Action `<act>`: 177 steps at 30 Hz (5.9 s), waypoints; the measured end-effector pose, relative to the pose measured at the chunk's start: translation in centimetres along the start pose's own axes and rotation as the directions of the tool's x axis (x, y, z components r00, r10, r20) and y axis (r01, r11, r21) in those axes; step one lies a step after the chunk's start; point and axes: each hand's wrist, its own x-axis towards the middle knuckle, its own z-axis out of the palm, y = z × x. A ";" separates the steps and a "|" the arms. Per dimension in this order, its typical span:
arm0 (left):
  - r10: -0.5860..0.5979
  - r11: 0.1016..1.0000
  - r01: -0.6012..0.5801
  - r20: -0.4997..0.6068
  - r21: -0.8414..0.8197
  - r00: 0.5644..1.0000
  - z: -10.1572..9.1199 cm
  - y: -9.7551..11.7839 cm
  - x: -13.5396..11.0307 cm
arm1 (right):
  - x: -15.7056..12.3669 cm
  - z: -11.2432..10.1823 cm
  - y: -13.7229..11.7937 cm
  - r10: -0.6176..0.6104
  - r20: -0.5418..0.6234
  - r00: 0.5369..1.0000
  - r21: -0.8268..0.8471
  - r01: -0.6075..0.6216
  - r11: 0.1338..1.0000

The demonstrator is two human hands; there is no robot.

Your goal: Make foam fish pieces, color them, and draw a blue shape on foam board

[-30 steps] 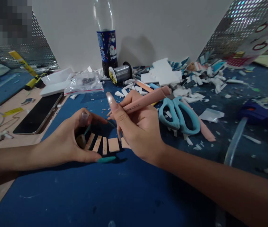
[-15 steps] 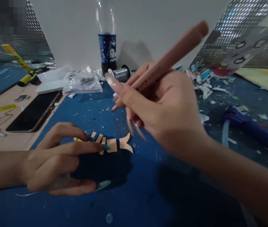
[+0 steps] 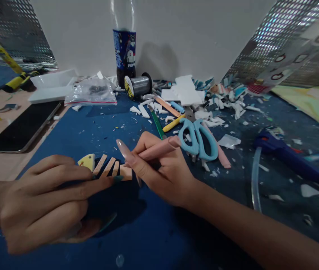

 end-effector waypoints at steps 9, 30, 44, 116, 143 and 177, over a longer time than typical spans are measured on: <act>-0.069 0.997 0.069 0.005 -0.018 0.998 0.0 0.2 -0.2 | -0.4 -0.2 0.4 -0.044 0.055 0.997 -0.003 0.044 0.999; -0.077 0.997 0.076 -0.022 -0.017 0.997 0.4 -0.1 -0.1 | 0.3 0.2 0.1 0.021 0.082 0.996 -0.087 -0.014 0.996; -0.072 0.997 0.072 -0.021 -0.009 0.997 0.3 -0.1 0.0 | 0.0 0.0 0.0 -0.010 0.056 0.998 -0.031 0.012 0.999; -0.092 0.996 0.092 -0.069 -0.009 0.993 0.1 0.1 0.3 | -0.2 -0.1 -0.1 -0.107 0.132 0.985 -0.052 0.115 0.992; -0.088 0.996 0.087 -0.078 -0.008 0.993 0.2 -0.1 0.6 | 0.1 -0.3 -0.5 -0.131 0.150 0.980 0.024 0.129 0.991; -0.340 0.931 0.337 0.004 -0.139 0.940 0.8 0.1 -0.3 | -0.5 -0.7 0.1 0.095 -0.217 0.971 0.078 -0.080 0.994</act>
